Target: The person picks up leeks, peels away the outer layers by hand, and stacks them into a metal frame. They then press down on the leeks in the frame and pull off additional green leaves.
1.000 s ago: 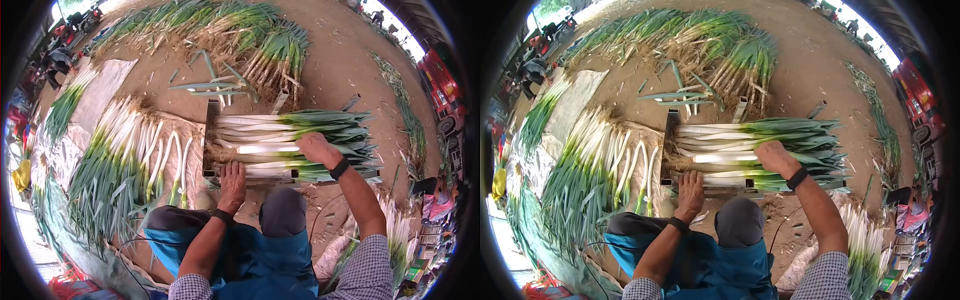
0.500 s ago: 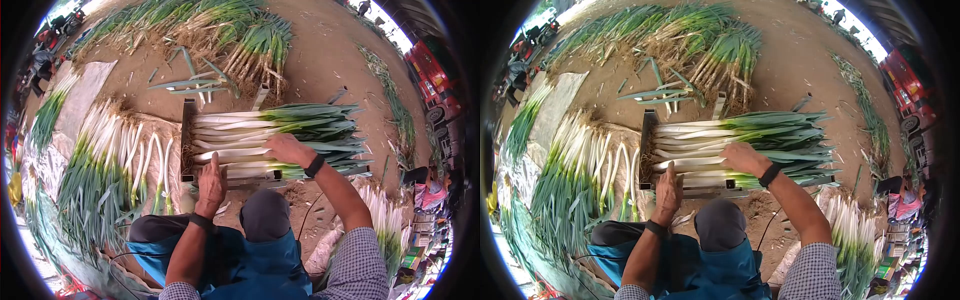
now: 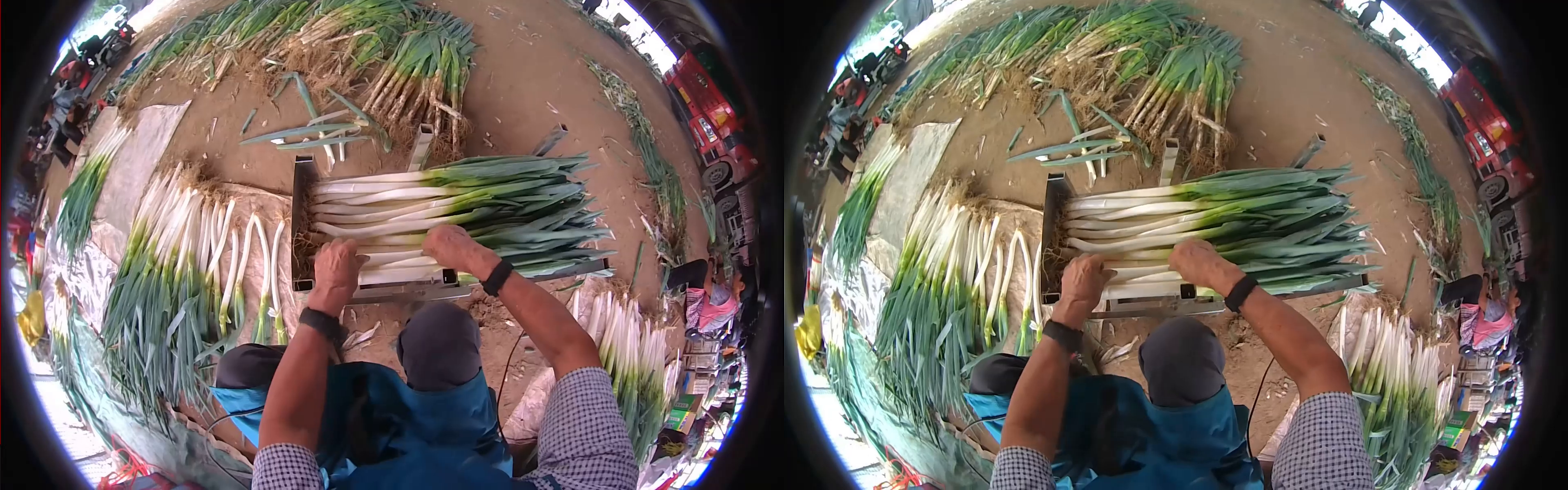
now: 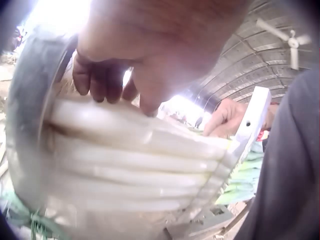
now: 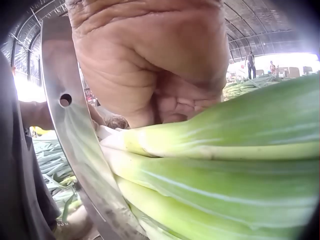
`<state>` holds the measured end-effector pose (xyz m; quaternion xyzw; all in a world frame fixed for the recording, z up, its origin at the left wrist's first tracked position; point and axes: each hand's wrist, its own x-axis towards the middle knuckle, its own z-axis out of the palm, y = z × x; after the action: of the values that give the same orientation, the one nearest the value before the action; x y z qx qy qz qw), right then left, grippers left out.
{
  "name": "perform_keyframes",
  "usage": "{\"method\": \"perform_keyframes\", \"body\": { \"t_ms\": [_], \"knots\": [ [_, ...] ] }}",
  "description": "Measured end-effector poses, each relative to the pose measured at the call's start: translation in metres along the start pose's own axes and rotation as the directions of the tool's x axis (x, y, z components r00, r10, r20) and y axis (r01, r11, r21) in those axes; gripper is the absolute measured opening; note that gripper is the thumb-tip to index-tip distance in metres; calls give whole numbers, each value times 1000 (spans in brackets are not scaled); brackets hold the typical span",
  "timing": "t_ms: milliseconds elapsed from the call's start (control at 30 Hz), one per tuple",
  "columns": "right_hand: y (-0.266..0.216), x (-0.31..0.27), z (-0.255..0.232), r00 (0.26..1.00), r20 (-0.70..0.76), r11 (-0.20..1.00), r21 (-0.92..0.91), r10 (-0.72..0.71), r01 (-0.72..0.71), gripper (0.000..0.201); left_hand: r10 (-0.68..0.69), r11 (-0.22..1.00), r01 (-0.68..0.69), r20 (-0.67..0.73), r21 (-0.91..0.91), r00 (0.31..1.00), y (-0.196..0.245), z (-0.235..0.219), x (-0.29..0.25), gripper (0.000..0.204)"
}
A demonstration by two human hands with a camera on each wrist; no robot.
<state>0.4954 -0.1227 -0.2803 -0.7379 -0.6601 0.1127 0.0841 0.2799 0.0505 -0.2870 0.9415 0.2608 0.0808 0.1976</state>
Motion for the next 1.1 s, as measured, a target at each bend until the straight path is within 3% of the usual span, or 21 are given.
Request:
{"method": "perform_keyframes", "body": {
  "t_ms": [167,267,367,400,433,533,567,600,700,733,767,800,867,933,967,1067,1100],
  "knots": [
    [1,4,-7,994,90,994,89,61,-69,17,9,1000,-9,42,-6,999,-15,34,4,16],
    [-2,-5,-10,994,-59,952,296,93,-71,17,12,999,-11,10,-49,1000,-21,36,2,20],
    [-5,-24,3,991,-125,985,160,-41,61,17,-6,997,8,32,-73,999,-24,37,0,25],
    [-4,-28,2,984,-172,975,208,-45,81,16,3,995,0,25,-97,1000,-21,35,6,26],
    [-5,-29,1,973,-225,962,249,-50,107,15,-9,999,16,143,-45,990,-20,27,11,37],
    [3,-26,8,947,-315,950,272,-64,154,14,-53,899,188,329,-396,943,-15,-34,19,52],
    [5,-26,9,947,-312,949,269,-75,163,14,-32,880,224,419,-418,907,-25,-67,19,71],
    [3,-29,14,950,-301,947,275,-79,166,13,-31,860,243,429,-450,903,-37,-98,13,65],
    [-3,-32,3,938,-322,960,196,-130,200,8,-171,790,164,44,-590,984,-94,-197,-29,49],
    [-3,-29,5,929,-335,960,169,-155,222,7,-238,902,187,-86,-389,967,-91,-233,-48,35],
    [-1,-27,9,925,-337,961,143,-178,237,7,-274,900,158,-244,-407,930,-131,-236,-65,29],
    [2,-25,12,920,-339,962,112,-197,247,6,-302,910,186,-285,-371,910,-166,-238,-85,30],
    [-4,-24,12,898,-391,962,92,-203,257,6,-449,869,362,-232,-337,863,-220,-222,-120,31],
    [-7,-24,9,904,-376,966,76,-203,249,6,-567,800,513,-110,-312,817,-273,-165,-146,34],
    [-9,-22,7,909,-365,968,65,-203,242,6,-599,770,565,-31,-296,800,-278,-138,-150,35],
    [-24,-20,5,938,-314,950,309,146,-44,9,-594,767,610,141,-197,792,-303,-27,-150,36],
    [-18,-20,11,937,-316,950,308,148,-46,12,-602,763,619,144,-185,785,-309,4,-145,36]
  ]
}}
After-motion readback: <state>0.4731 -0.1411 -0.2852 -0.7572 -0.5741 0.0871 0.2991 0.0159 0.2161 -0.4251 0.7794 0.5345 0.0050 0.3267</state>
